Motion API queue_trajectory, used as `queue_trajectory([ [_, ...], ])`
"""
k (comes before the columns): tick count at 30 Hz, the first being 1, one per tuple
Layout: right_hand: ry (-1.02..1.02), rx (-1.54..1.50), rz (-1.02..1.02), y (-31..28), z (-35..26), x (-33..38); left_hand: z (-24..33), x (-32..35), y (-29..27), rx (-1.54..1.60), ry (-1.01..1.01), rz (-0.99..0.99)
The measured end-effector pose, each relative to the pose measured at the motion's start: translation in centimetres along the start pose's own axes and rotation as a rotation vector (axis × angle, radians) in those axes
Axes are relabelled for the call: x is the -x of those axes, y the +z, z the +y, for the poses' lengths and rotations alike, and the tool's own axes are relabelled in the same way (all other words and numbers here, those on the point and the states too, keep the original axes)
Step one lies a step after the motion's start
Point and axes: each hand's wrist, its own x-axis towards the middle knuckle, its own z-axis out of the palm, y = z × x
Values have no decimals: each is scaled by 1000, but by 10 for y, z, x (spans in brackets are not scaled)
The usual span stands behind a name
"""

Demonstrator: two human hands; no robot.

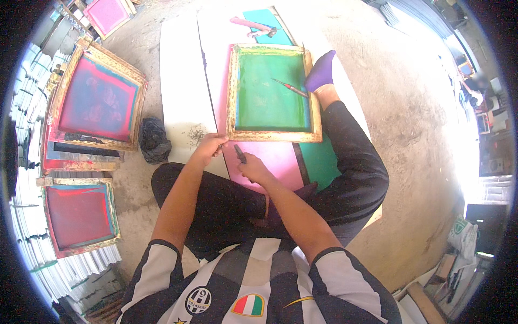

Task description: The person is repairing a screen printing frame by scraping off excess material from the frame's edge using a small tool. They are sitting on the floor in a workshop environment.

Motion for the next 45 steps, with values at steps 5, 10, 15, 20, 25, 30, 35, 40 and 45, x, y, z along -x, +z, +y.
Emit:
queue_trajectory([
  [5,126,-25,174,-23,22,-13,-6,-4,-26,-713,141,581],
  [10,219,99,228,-47,28,-23,38,21,-31,-642,-45,751],
  [15,306,111,204,-53,15,-26,34,15,-31,-569,-12,652],
  [20,317,159,178,-55,14,-33,-1,-12,-14,-658,277,433],
  [25,385,133,142,-56,-6,-28,0,-7,15,-736,341,366],
  [30,406,219,174,-51,-23,-19,14,-1,18,-739,258,316],
  [35,435,282,254,-46,-11,-25,17,-2,20,-812,228,287],
  [40,426,342,273,-42,-5,-25,9,-6,17,-774,248,292],
  [45,269,245,339,-36,19,-30,18,-3,18,-750,183,248],
])
